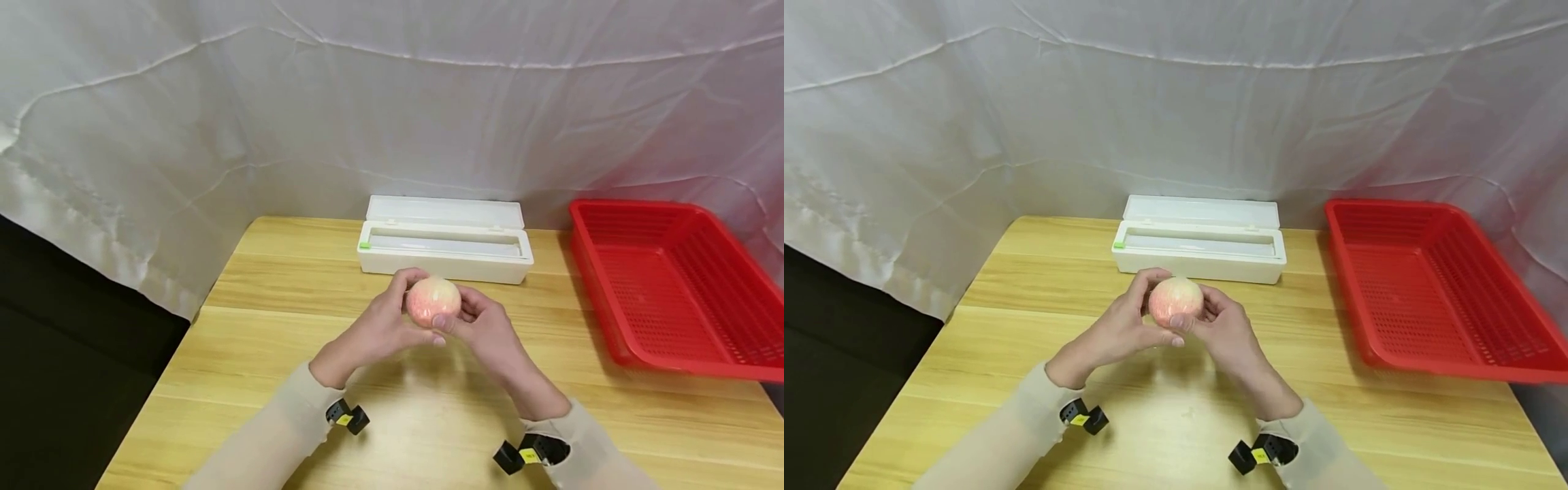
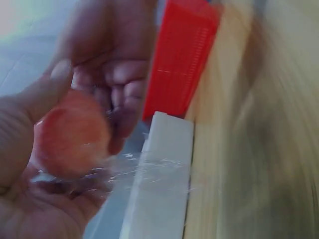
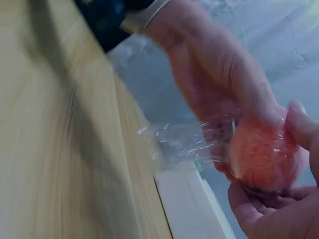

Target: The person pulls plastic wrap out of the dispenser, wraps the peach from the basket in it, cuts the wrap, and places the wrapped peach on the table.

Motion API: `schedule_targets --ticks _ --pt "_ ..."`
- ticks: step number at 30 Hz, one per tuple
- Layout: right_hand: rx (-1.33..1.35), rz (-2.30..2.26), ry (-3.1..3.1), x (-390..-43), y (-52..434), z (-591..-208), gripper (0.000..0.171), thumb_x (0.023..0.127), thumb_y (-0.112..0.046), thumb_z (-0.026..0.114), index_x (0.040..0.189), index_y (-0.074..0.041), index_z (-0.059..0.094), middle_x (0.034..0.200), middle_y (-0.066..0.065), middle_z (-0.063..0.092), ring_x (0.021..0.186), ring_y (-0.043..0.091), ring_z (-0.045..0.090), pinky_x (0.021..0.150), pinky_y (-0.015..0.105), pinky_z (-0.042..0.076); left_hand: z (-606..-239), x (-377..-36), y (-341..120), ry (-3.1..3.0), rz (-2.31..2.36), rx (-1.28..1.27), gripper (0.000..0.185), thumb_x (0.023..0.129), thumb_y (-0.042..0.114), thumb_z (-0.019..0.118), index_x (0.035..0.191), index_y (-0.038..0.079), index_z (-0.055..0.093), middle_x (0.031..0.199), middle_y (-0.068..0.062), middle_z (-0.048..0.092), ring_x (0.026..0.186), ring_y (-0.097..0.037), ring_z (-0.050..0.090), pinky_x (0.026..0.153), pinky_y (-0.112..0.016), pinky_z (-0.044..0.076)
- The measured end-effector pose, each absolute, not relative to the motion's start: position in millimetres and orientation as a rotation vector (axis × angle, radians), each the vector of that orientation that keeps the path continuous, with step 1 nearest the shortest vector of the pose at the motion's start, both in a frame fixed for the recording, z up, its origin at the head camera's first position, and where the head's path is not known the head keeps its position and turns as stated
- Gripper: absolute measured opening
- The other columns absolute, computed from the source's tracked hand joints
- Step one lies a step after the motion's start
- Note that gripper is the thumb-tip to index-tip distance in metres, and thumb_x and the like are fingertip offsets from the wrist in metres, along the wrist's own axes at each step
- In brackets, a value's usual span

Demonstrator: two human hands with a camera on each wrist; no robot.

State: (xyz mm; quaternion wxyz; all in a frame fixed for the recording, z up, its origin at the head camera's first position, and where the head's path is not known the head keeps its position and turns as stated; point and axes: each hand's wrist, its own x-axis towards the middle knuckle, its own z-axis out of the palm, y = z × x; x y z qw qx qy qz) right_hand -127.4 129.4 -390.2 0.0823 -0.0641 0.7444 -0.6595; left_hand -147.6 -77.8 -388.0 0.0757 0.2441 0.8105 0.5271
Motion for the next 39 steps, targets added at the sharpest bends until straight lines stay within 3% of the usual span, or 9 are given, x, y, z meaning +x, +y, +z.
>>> schedule_targets --ticks 5,9,15,22,29,34,39 --pt "-0.401 -1.765 2.402 -127 136 -395 0.073 0.088 -0.016 0.087 0.150 -0.003 0.051 0.145 0.018 0.061 0.133 0.033 0.061 0.110 0.042 0.052 -384 -149 -86 2.435 1.398 0.718 0.095 0.080 0.030 0.094 0.156 0.016 0.039 0.142 -0.005 0.062 0.123 -0.019 0.062 0.105 -0.044 0.052" --pt "-0.533 -1.666 2.549 -125 134 -396 0.067 0.094 -0.022 0.082 0.152 -0.010 0.050 0.146 0.012 0.056 0.128 0.028 0.057 0.108 0.053 0.048 -384 -149 -85 2.455 1.377 0.712 0.090 0.080 0.029 0.093 0.154 0.014 0.045 0.139 -0.005 0.063 0.120 -0.018 0.062 0.103 -0.042 0.054" --pt "-0.714 -1.581 2.827 -123 122 -395 0.046 0.102 -0.026 0.070 0.145 -0.017 0.057 0.138 0.008 0.057 0.118 0.024 0.057 0.095 0.048 0.049 -390 -144 -73 2.549 1.427 0.815 0.082 0.078 0.024 0.096 0.144 0.011 0.049 0.133 -0.003 0.063 0.118 -0.016 0.063 0.102 -0.035 0.055" --pt "-0.844 -1.570 3.035 -128 120 -399 0.026 0.106 -0.020 0.056 0.129 -0.010 0.064 0.116 0.011 0.060 0.104 0.022 0.057 0.083 0.040 0.049 -389 -140 -61 2.605 1.401 0.908 0.088 0.078 0.019 0.094 0.150 0.009 0.043 0.137 -0.006 0.060 0.115 -0.018 0.062 0.097 -0.032 0.057" --pt "-0.563 -2.300 2.307 -130 119 -396 0.050 0.115 -0.028 0.027 0.149 0.000 0.051 0.139 0.008 0.054 0.125 0.017 0.051 0.102 0.024 0.046 -387 -141 -62 2.429 1.567 0.867 0.094 0.079 0.019 0.095 0.157 0.020 0.042 0.149 0.000 0.056 0.127 -0.016 0.059 0.107 -0.037 0.052" --pt "-0.432 -2.525 1.722 -135 117 -389 0.060 0.115 -0.042 0.031 0.159 -0.003 0.042 0.158 0.001 0.047 0.147 0.018 0.042 0.117 0.024 0.043 -384 -141 -64 2.329 1.618 0.849 0.091 0.079 0.020 0.095 0.154 0.024 0.045 0.148 0.004 0.057 0.127 -0.014 0.058 0.109 -0.037 0.051" --pt "-0.454 -2.316 1.750 -140 124 -386 0.071 0.114 -0.053 0.026 0.166 -0.004 0.028 0.170 0.009 0.029 0.158 0.026 0.026 0.118 0.021 0.040 -383 -141 -70 2.360 1.564 0.904 0.094 0.079 0.018 0.095 0.156 0.027 0.041 0.156 0.003 0.051 0.136 -0.017 0.054 0.114 -0.045 0.047"
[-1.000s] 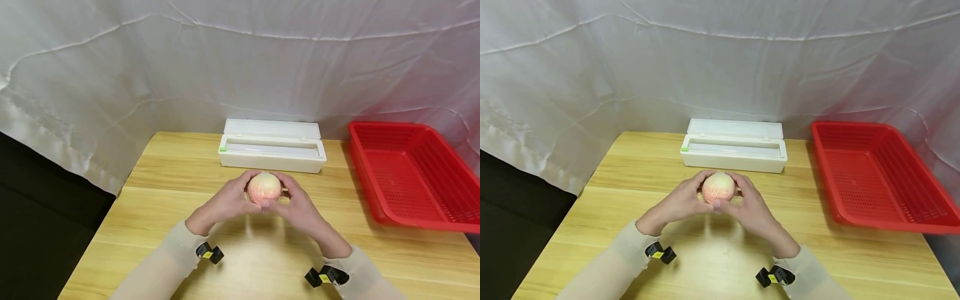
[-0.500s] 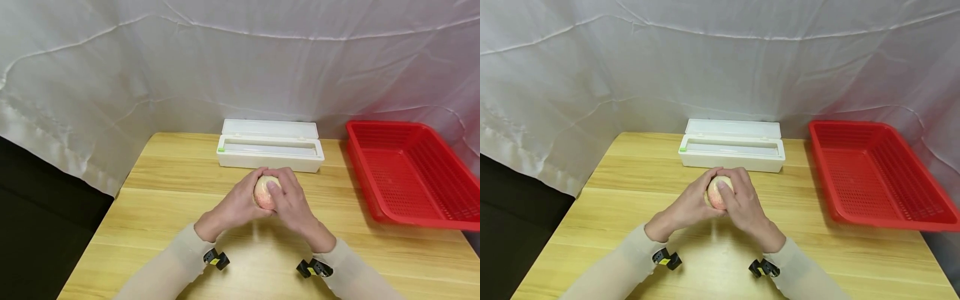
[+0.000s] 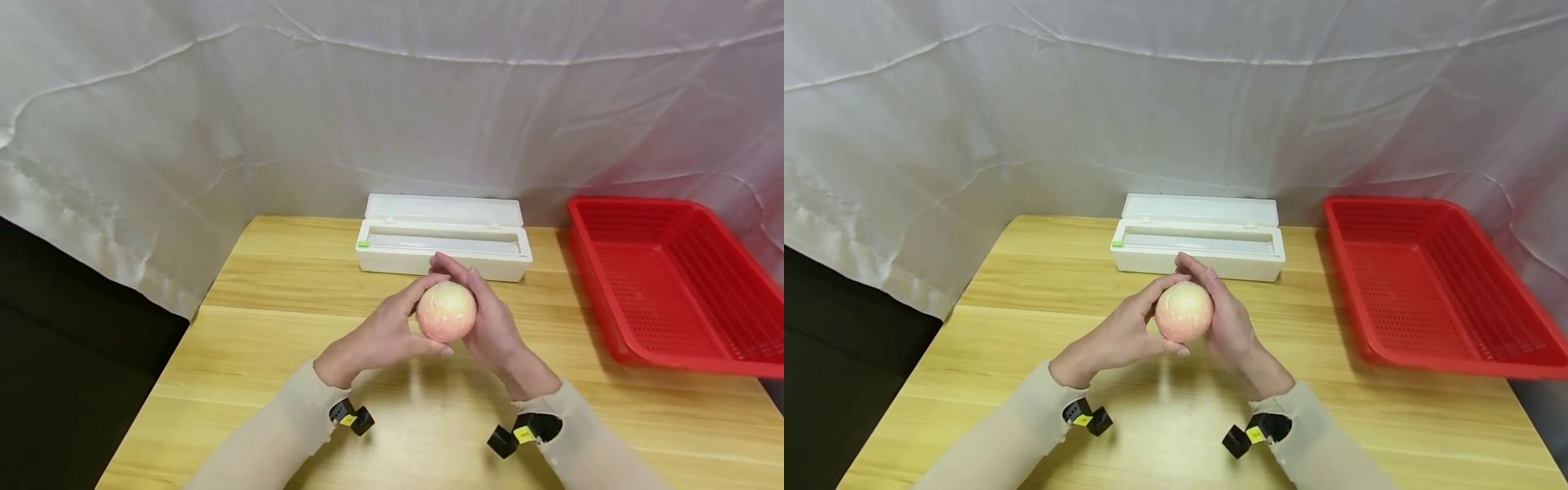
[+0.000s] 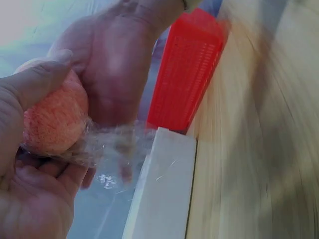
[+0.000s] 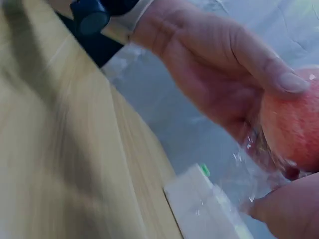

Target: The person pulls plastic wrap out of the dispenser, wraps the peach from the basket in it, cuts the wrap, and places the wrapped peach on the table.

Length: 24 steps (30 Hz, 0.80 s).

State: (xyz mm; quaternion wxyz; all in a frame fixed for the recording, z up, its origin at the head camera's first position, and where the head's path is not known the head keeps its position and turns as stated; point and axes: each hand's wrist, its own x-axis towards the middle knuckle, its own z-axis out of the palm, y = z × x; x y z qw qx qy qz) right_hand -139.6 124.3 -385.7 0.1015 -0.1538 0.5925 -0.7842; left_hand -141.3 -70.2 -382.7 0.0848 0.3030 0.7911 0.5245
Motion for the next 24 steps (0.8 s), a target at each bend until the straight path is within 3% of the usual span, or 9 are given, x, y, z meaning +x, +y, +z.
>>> schedule_targets --ticks 3,6,9,11,15,18,21,24 --pt "-0.554 -2.088 2.134 -139 132 -388 0.069 0.114 -0.053 0.026 0.166 -0.006 0.029 0.168 0.016 0.031 0.155 0.032 0.030 0.115 0.022 0.040 -386 -143 -74 2.465 1.539 0.916 0.096 0.078 0.017 0.095 0.156 0.027 0.039 0.156 0.001 0.050 0.139 -0.020 0.053 0.115 -0.051 0.045" --pt "-0.670 -1.866 2.504 -134 137 -389 0.063 0.111 -0.040 0.052 0.163 -0.007 0.037 0.158 0.019 0.043 0.140 0.033 0.046 0.109 0.035 0.048 -390 -147 -77 2.585 1.549 0.919 0.095 0.078 0.014 0.095 0.154 0.025 0.039 0.153 -0.003 0.053 0.139 -0.024 0.054 0.114 -0.056 0.045" --pt "-0.752 -1.744 2.701 -130 135 -391 0.074 0.094 -0.024 0.082 0.157 -0.010 0.046 0.149 0.014 0.052 0.123 0.026 0.055 0.095 0.040 0.057 -392 -150 -79 2.685 1.481 0.932 0.098 0.081 0.014 0.093 0.159 0.023 0.034 0.160 -0.008 0.048 0.145 -0.029 0.050 0.116 -0.057 0.044" --pt "-0.802 -1.685 2.820 -129 132 -394 0.082 0.083 -0.018 0.092 0.153 -0.010 0.051 0.146 0.013 0.055 0.117 0.023 0.060 0.089 0.037 0.060 -392 -151 -79 2.704 1.407 0.924 0.102 0.085 0.016 0.090 0.165 0.021 0.026 0.167 -0.010 0.040 0.151 -0.030 0.043 0.120 -0.056 0.040" --pt "-0.911 -1.590 3.097 -131 128 -403 0.084 0.072 -0.005 0.097 0.145 -0.005 0.056 0.143 0.019 0.054 0.116 0.027 0.063 0.091 0.027 0.057 -386 -151 -82 2.411 1.506 0.807 0.104 0.094 0.006 0.075 0.171 0.017 0.005 0.175 -0.015 0.021 0.153 -0.034 0.041 0.121 -0.051 0.041" --pt "-1.028 -1.458 3.262 -133 127 -410 0.085 0.068 0.001 0.098 0.142 -0.002 0.056 0.142 0.023 0.050 0.121 0.035 0.058 0.099 0.031 0.053 -381 -150 -85 2.003 1.740 0.658 0.094 0.099 0.006 0.061 0.171 0.018 0.002 0.173 -0.018 0.023 0.142 -0.038 0.054 0.114 -0.048 0.049" --pt "-1.149 -1.392 3.237 -133 128 -412 0.082 0.072 0.001 0.096 0.142 -0.004 0.055 0.144 0.022 0.047 0.131 0.036 0.049 0.106 0.035 0.051 -379 -151 -84 1.763 1.875 0.574 0.075 0.109 0.015 0.055 0.170 0.016 0.010 0.168 -0.019 0.031 0.132 -0.037 0.061 0.110 -0.048 0.053" --pt "-1.132 -1.649 2.923 -131 129 -409 0.069 0.083 0.007 0.084 0.143 0.001 0.052 0.145 0.022 0.047 0.132 0.028 0.049 0.109 0.029 0.050 -380 -151 -82 1.749 1.928 0.520 0.065 0.110 0.016 0.057 0.166 0.013 0.024 0.161 -0.019 0.037 0.128 -0.030 0.062 0.105 -0.044 0.057"
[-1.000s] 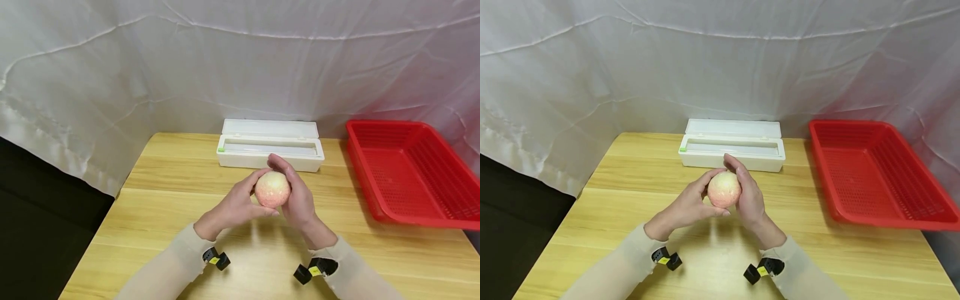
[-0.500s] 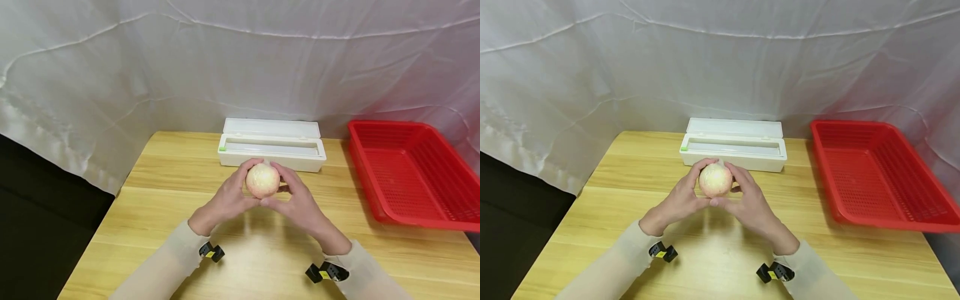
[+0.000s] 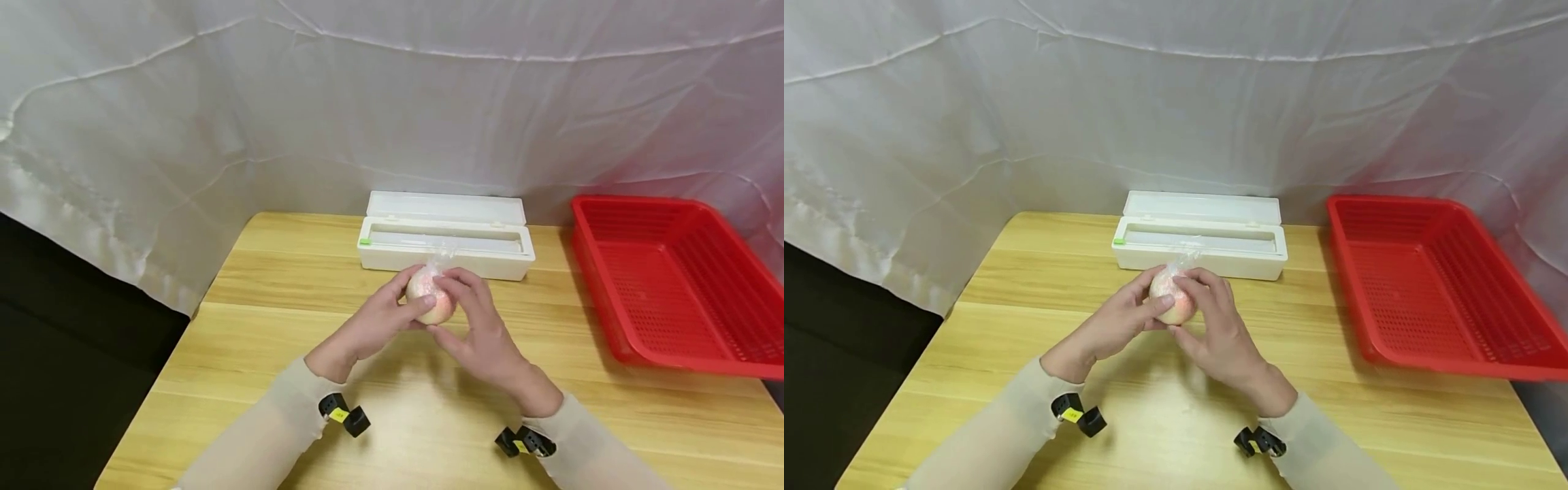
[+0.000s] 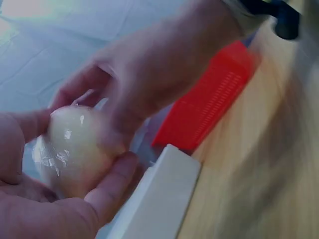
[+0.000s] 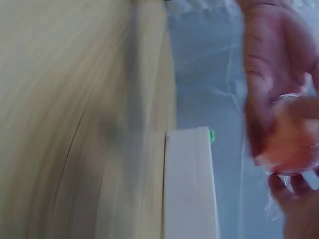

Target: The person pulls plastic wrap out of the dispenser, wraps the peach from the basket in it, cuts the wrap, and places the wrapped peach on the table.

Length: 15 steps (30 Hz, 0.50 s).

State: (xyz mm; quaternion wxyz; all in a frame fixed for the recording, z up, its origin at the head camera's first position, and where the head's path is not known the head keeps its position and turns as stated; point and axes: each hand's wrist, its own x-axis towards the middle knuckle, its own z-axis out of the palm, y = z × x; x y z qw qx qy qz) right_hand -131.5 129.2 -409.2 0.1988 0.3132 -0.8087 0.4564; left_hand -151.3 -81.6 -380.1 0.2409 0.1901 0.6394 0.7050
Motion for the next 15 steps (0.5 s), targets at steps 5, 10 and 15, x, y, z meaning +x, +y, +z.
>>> schedule_targets --ticks 5,10,15 --pt "0.558 2.028 -2.240 -131 130 -397 0.046 0.101 0.004 0.063 0.142 0.010 0.043 0.140 0.024 0.050 0.120 0.014 0.058 0.098 0.021 0.055 -384 -148 -80 1.839 1.956 0.466 0.064 0.102 0.006 0.065 0.158 0.016 0.035 0.157 -0.014 0.040 0.129 -0.027 0.058 0.100 -0.037 0.057" --pt "0.241 2.179 -2.431 -133 126 -391 0.047 0.108 -0.017 0.061 0.148 0.004 0.048 0.142 0.026 0.057 0.109 0.011 0.066 0.086 0.026 0.062 -387 -147 -76 1.891 1.957 0.516 0.065 0.096 0.008 0.071 0.153 0.017 0.041 0.152 -0.009 0.043 0.123 -0.027 0.062 0.094 -0.035 0.060" --pt "0.249 2.142 -2.437 -132 125 -394 0.043 0.107 -0.019 0.063 0.144 0.003 0.056 0.132 0.027 0.063 0.105 0.013 0.068 0.083 0.026 0.062 -388 -146 -76 1.955 1.971 0.517 0.053 0.100 0.010 0.069 0.148 0.016 0.050 0.147 -0.008 0.050 0.113 -0.025 0.067 0.088 -0.034 0.061"
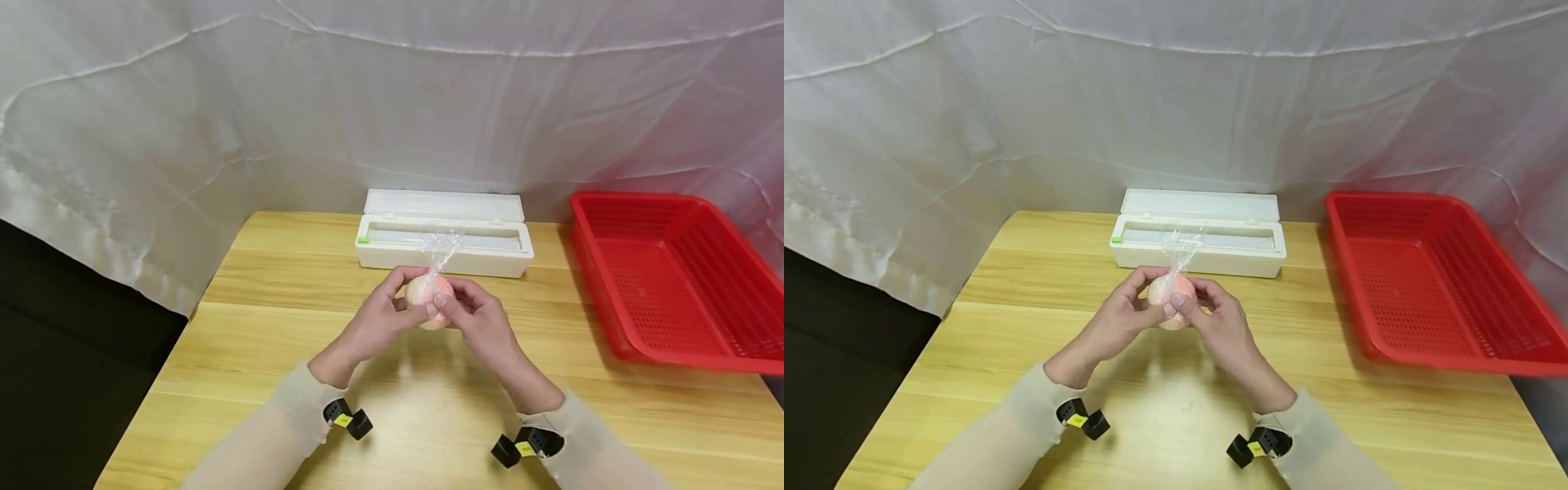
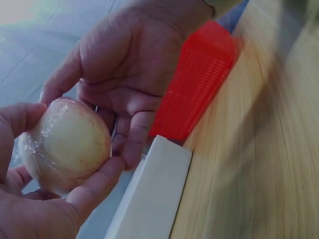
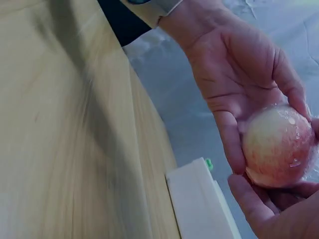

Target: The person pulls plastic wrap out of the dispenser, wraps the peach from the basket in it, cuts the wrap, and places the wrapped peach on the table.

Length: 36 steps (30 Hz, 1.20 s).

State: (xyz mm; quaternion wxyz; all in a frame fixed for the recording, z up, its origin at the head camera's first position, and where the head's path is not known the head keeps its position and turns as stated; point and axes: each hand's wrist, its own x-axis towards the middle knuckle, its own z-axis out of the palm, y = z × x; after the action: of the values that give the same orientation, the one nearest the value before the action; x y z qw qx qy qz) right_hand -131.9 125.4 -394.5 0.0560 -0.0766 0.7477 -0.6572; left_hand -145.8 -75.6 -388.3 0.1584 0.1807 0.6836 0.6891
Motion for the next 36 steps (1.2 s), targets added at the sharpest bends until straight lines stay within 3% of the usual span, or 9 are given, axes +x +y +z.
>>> schedule_targets --ticks 6,9,14,19,22,28,31,33,36 --pt "-0.282 -1.801 2.459 -132 127 -397 0.044 0.104 -0.029 0.064 0.139 -0.002 0.058 0.132 0.018 0.059 0.117 0.027 0.056 0.094 0.034 0.053 -388 -142 -72 2.081 1.856 0.611 0.060 0.096 0.010 0.076 0.149 0.025 0.054 0.150 -0.003 0.053 0.118 -0.030 0.063 0.090 -0.037 0.062" --pt "-0.274 -1.731 2.561 -132 125 -398 0.041 0.103 -0.034 0.065 0.133 -0.006 0.065 0.129 0.014 0.056 0.116 0.028 0.052 0.095 0.039 0.046 -388 -141 -70 2.111 1.816 0.660 0.078 0.094 0.007 0.078 0.160 0.028 0.041 0.157 -0.002 0.048 0.124 -0.031 0.062 0.094 -0.034 0.061" --pt "-0.342 -1.743 2.519 -132 128 -399 0.041 0.103 -0.029 0.065 0.138 -0.007 0.062 0.132 0.013 0.055 0.118 0.026 0.051 0.096 0.039 0.049 -388 -141 -72 2.094 1.803 0.603 0.101 0.092 0.007 0.080 0.168 0.023 0.017 0.165 -0.005 0.035 0.138 -0.031 0.056 0.104 -0.033 0.056" --pt "-0.324 -1.823 2.540 -131 128 -399 0.037 0.101 -0.024 0.068 0.133 -0.004 0.066 0.130 0.015 0.058 0.113 0.024 0.054 0.090 0.029 0.053 -389 -141 -73 2.068 1.791 0.578 0.088 0.089 0.012 0.085 0.160 0.017 0.034 0.156 -0.003 0.046 0.139 -0.022 0.054 0.110 -0.032 0.052" --pt "-0.304 -1.838 2.556 -130 126 -399 0.034 0.103 -0.025 0.067 0.130 -0.005 0.069 0.130 0.015 0.059 0.113 0.026 0.055 0.086 0.028 0.052 -391 -142 -71 2.052 1.831 0.536 0.076 0.088 0.017 0.087 0.152 0.018 0.045 0.149 -0.001 0.052 0.130 -0.022 0.059 0.103 -0.034 0.057" --pt "-0.272 -1.870 2.468 -135 141 -387 0.048 0.106 -0.022 0.064 0.149 -0.003 0.054 0.141 0.018 0.060 0.123 0.025 0.059 0.096 0.025 0.054 -395 -143 -77 2.151 1.793 0.431 0.073 0.084 0.024 0.091 0.145 0.022 0.051 0.140 -0.002 0.058 0.118 -0.023 0.063 0.094 -0.037 0.059" --pt "-0.266 -1.952 2.531 -140 157 -371 0.043 0.105 -0.016 0.065 0.145 -0.003 0.058 0.131 0.007 0.064 0.114 0.015 0.061 0.091 0.018 0.053 -396 -143 -83 2.238 1.701 0.417 0.075 0.081 0.028 0.093 0.143 0.025 0.052 0.136 0.000 0.061 0.114 -0.023 0.064 0.094 -0.039 0.058" --pt "-0.327 -1.958 2.598 -142 167 -361 0.033 0.104 -0.012 0.064 0.135 -0.001 0.065 0.120 -0.001 0.065 0.105 0.012 0.062 0.086 0.018 0.052 -396 -144 -86 2.280 1.650 0.427 0.076 0.080 0.029 0.093 0.144 0.025 0.052 0.135 0.001 0.061 0.113 -0.023 0.064 0.094 -0.040 0.058" --pt "-0.427 -1.819 2.691 -146 177 -351 0.026 0.103 -0.011 0.065 0.127 -0.003 0.071 0.116 -0.009 0.069 0.099 0.007 0.066 0.082 0.018 0.053 -396 -145 -89 2.317 1.587 0.468 0.077 0.080 0.028 0.093 0.146 0.023 0.052 0.136 0.001 0.062 0.112 -0.023 0.065 0.094 -0.042 0.058"
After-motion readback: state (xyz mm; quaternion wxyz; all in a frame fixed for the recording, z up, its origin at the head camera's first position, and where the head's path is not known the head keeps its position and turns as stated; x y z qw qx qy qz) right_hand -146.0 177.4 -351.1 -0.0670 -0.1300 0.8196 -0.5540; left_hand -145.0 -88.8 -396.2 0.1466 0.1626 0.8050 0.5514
